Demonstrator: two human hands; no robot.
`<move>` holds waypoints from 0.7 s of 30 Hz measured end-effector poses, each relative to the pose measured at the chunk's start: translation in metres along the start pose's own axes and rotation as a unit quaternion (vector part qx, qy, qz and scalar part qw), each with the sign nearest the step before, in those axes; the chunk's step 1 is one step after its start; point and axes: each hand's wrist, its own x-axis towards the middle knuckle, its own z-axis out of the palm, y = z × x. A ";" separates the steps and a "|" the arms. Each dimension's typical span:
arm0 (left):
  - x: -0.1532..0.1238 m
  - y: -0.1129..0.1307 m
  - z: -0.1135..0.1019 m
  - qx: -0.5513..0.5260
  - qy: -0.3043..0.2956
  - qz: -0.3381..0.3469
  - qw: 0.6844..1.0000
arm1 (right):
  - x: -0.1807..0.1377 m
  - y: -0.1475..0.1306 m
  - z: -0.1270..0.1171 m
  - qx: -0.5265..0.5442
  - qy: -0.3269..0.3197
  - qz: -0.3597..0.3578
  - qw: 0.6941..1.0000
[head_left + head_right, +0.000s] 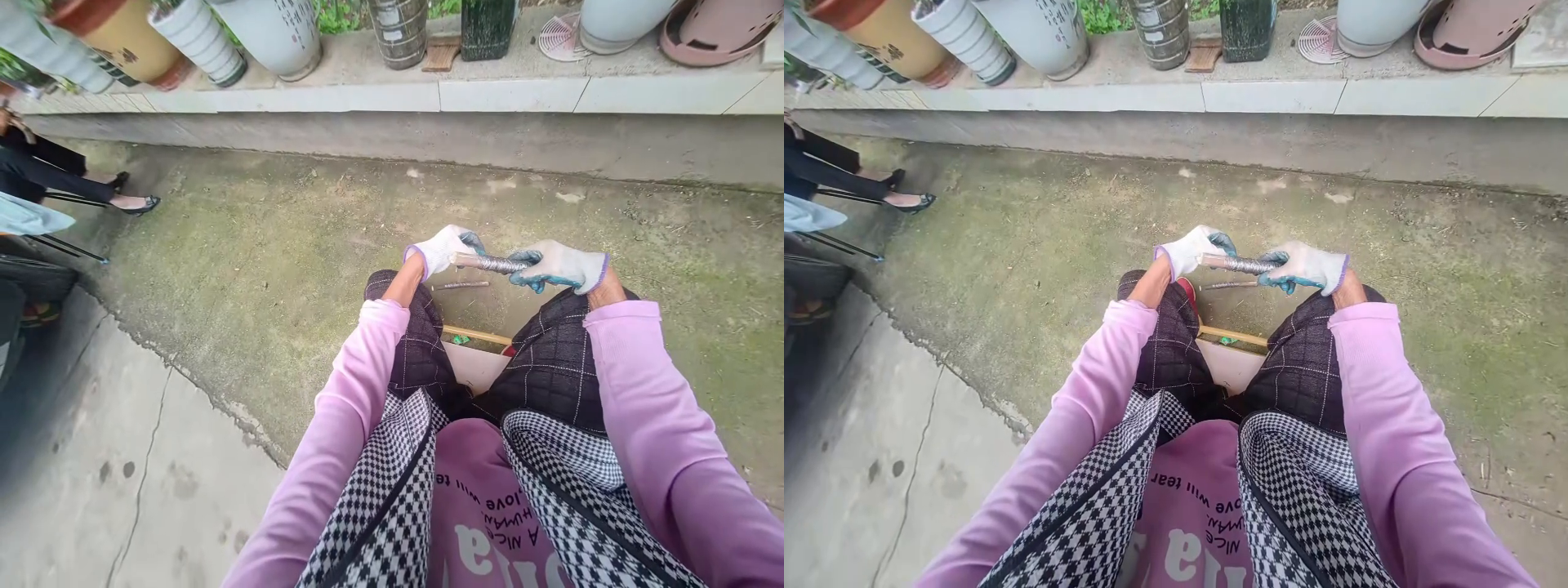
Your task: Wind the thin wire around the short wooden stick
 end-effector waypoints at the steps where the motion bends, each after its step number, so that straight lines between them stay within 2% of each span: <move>1: 0.001 0.001 0.003 0.000 -0.003 0.006 1.000 | -0.002 0.002 -0.002 -0.005 0.000 0.002 1.000; 5: 0.001 0.008 0.016 0.029 -0.019 0.006 0.999 | -0.005 0.014 -0.006 -0.096 -0.007 0.031 0.995; 9: -0.001 0.012 0.022 0.133 -0.014 0.004 0.991 | 0.008 0.023 -0.008 -0.272 0.050 0.118 0.954; 11: -0.002 0.011 0.022 0.175 0.004 0.039 0.984 | 0.016 0.023 -0.009 -0.316 0.081 0.132 0.936; 14: -0.005 0.007 0.020 0.194 0.063 0.072 0.976 | 0.025 0.015 -0.008 -0.351 0.115 0.120 0.922; 17: -0.005 0.006 0.021 0.160 0.107 0.065 0.979 | 0.030 0.005 0.002 -0.361 0.145 0.102 0.916; 21: -0.003 0.016 0.034 -0.017 0.102 0.024 0.994 | 0.034 -0.005 0.021 -0.344 0.173 0.105 0.917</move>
